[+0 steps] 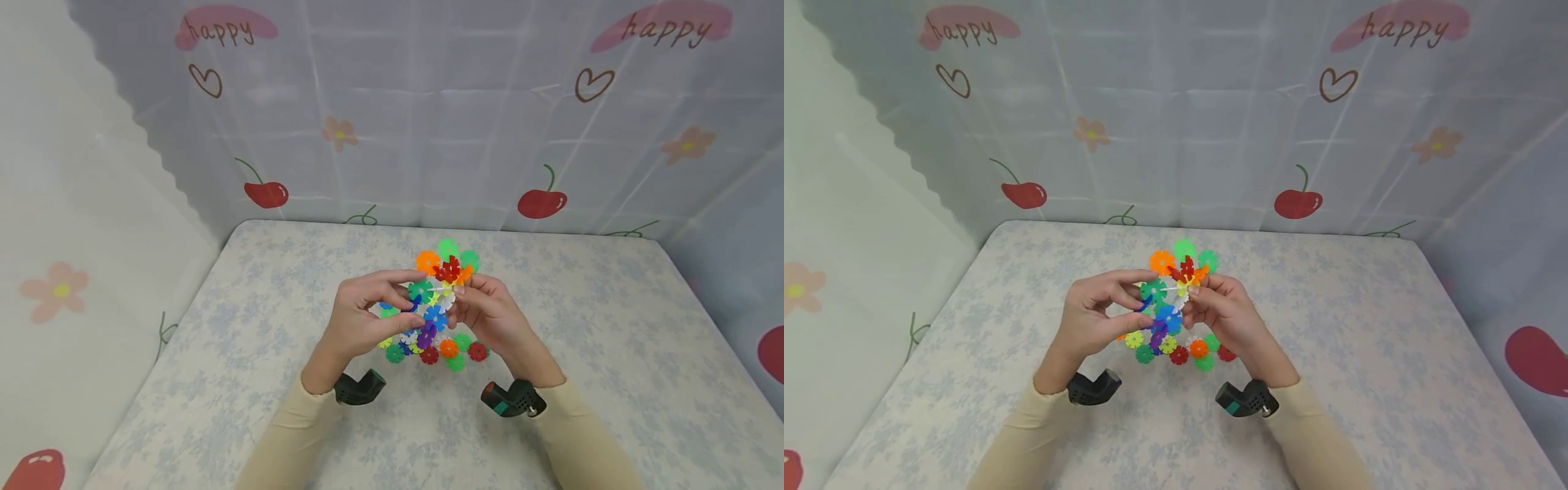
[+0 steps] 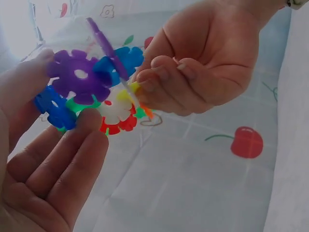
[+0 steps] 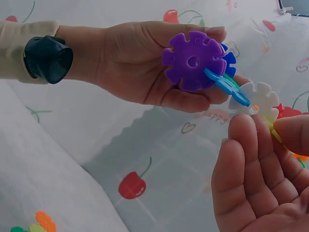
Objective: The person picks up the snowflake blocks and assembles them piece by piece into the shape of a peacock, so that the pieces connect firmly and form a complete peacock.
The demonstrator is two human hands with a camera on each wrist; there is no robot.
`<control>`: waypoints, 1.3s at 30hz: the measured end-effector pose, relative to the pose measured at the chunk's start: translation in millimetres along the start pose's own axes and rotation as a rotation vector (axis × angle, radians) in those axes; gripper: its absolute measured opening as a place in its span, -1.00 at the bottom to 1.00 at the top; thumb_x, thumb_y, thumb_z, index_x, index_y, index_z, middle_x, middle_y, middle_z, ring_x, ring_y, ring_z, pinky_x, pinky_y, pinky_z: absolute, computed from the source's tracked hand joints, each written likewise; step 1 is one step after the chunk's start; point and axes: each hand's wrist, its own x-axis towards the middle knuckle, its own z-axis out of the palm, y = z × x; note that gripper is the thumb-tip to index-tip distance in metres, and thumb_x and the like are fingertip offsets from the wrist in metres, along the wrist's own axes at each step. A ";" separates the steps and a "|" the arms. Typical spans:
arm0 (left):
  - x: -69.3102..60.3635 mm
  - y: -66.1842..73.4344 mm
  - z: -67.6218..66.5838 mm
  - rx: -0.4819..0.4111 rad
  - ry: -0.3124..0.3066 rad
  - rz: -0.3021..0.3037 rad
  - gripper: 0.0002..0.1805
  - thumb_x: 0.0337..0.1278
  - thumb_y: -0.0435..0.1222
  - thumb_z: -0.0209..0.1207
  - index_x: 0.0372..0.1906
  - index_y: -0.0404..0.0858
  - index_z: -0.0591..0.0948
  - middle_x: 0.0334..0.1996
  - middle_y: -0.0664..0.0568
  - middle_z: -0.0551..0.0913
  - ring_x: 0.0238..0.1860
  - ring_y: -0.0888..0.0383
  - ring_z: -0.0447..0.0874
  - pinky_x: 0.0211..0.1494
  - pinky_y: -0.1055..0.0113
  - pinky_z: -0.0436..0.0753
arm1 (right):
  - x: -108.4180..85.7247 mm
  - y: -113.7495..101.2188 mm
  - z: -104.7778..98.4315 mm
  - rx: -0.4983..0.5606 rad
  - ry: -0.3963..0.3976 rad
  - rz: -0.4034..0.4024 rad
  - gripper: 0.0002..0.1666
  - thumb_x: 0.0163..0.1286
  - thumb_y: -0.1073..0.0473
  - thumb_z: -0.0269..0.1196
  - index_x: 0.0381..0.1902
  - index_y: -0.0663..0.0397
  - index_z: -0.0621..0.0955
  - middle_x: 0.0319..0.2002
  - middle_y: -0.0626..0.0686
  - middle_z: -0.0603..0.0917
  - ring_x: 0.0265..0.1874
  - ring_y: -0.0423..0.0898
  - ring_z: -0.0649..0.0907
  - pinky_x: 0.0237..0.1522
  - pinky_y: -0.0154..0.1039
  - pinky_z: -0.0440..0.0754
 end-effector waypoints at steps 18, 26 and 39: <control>-2.0 -7.0 -5.5 0.029 0.009 -0.136 -0.81 -0.08 -0.67 0.37 -0.39 -0.41 0.63 0.01 -0.41 0.68 -0.01 -0.22 0.77 0.11 0.17 0.76 | -1.0 -1.1 1.7 -0.127 0.224 -0.079 -0.68 0.60 0.36 0.00 -0.29 0.01 0.64 -0.42 -0.12 0.81 -0.42 -0.25 0.79 -0.19 -0.32 0.78; -1.6 -8.4 -7.5 0.024 -0.002 -0.135 -0.79 -0.07 -0.66 0.37 -0.34 -0.40 0.63 -0.02 -0.39 0.67 -0.01 -0.17 0.75 0.13 0.24 0.75 | 0.4 -0.2 3.5 -0.137 0.267 -0.113 -0.69 0.59 0.36 0.03 -0.24 0.00 0.67 -0.43 -0.12 0.79 -0.44 -0.25 0.78 -0.19 -0.33 0.77; -16.2 -65.9 2.9 0.570 -0.381 -0.860 -0.57 0.22 -0.18 0.37 0.16 -0.22 0.67 0.06 -0.12 0.70 -0.03 -0.01 0.64 0.03 0.11 0.72 | 1.8 -1.5 -0.2 -0.074 0.307 -0.113 -0.69 0.59 0.34 0.04 -0.28 0.01 0.68 -0.46 -0.08 0.80 -0.45 -0.23 0.78 -0.21 -0.35 0.77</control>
